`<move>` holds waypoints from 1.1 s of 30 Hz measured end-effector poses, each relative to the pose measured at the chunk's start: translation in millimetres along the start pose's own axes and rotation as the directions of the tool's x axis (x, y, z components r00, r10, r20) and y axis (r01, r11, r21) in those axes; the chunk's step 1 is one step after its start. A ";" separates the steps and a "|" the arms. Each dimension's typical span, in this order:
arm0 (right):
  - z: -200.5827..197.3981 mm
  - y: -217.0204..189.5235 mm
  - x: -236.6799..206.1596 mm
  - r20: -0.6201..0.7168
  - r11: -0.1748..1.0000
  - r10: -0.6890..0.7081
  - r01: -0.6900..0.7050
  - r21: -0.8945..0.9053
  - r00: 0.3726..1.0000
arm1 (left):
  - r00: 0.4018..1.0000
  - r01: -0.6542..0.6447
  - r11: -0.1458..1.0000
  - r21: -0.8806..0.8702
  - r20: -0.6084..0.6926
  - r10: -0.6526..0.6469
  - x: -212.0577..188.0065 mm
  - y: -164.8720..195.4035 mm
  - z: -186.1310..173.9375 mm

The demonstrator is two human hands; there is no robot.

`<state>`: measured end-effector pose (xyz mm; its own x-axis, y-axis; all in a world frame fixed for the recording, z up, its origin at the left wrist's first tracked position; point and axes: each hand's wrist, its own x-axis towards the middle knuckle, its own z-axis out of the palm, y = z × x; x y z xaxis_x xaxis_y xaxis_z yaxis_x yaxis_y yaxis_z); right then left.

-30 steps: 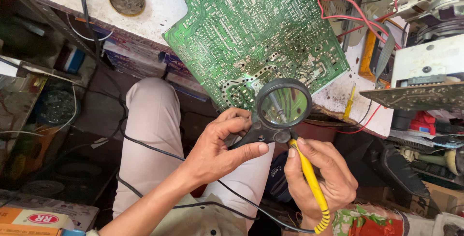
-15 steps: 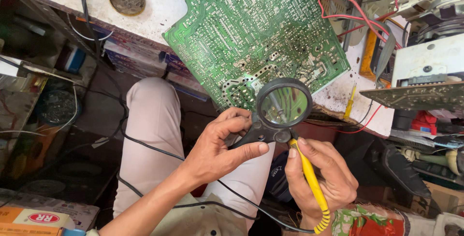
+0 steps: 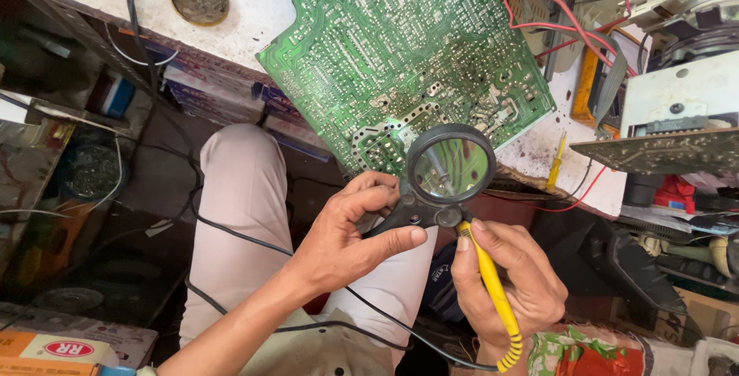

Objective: The person sits on the floor and inspects a green circuit board using a magnifying glass and a yellow probe. They hold the magnifier over the board and touch various points with the probe while looking through the lens.

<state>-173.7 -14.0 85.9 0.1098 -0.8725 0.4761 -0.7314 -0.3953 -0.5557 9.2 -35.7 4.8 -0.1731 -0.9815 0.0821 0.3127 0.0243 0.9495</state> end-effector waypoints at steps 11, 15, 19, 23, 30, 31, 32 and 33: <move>1.1 1.1 -0.9 -0.001 0.999 -0.032 0.032 -0.024 0.999 | 1.000 -0.007 1.000 0.014 -0.006 0.007 -0.1 -1.7 0.4; 1.0 1.2 -1.3 0.005 0.999 -0.034 0.034 -0.009 0.999 | 1.000 -0.021 0.999 0.025 -0.010 0.022 0.4 -2.1 0.3; 1.0 2.0 -1.9 -0.007 0.999 -0.037 0.036 -0.014 0.999 | 1.000 -0.025 0.999 0.027 -0.005 0.025 0.2 -2.0 0.4; -0.2 1.8 -1.6 -0.013 0.999 -0.040 0.039 -0.017 0.999 | 1.000 -0.027 0.999 0.028 -0.009 0.027 0.3 -2.0 0.5; 1.2 -0.1 -0.7 0.009 1.000 -0.015 0.015 -0.006 1.000 | 1.000 -0.012 1.000 0.025 -0.002 0.012 0.1 -1.7 0.1; 1.7 -0.1 -0.4 0.004 1.000 -0.018 0.018 -0.007 1.000 | 1.000 -0.010 1.000 0.023 -0.005 0.010 0.1 -1.6 0.2; 2.2 -0.1 -0.4 0.000 1.000 -0.019 0.019 -0.009 1.000 | 1.000 -0.006 1.000 0.021 -0.007 0.007 -0.1 -1.5 0.4; 2.4 -0.3 -0.6 -0.006 1.000 -0.020 0.020 -0.012 1.000 | 1.000 -0.012 1.000 0.026 -0.006 0.012 -0.3 -1.4 0.2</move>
<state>-172.0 -14.0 84.2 0.1204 -0.8629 0.4907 -0.7372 -0.4088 -0.5380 8.6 -35.4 3.5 -0.1639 -0.9822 0.0918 0.2907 0.0409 0.9560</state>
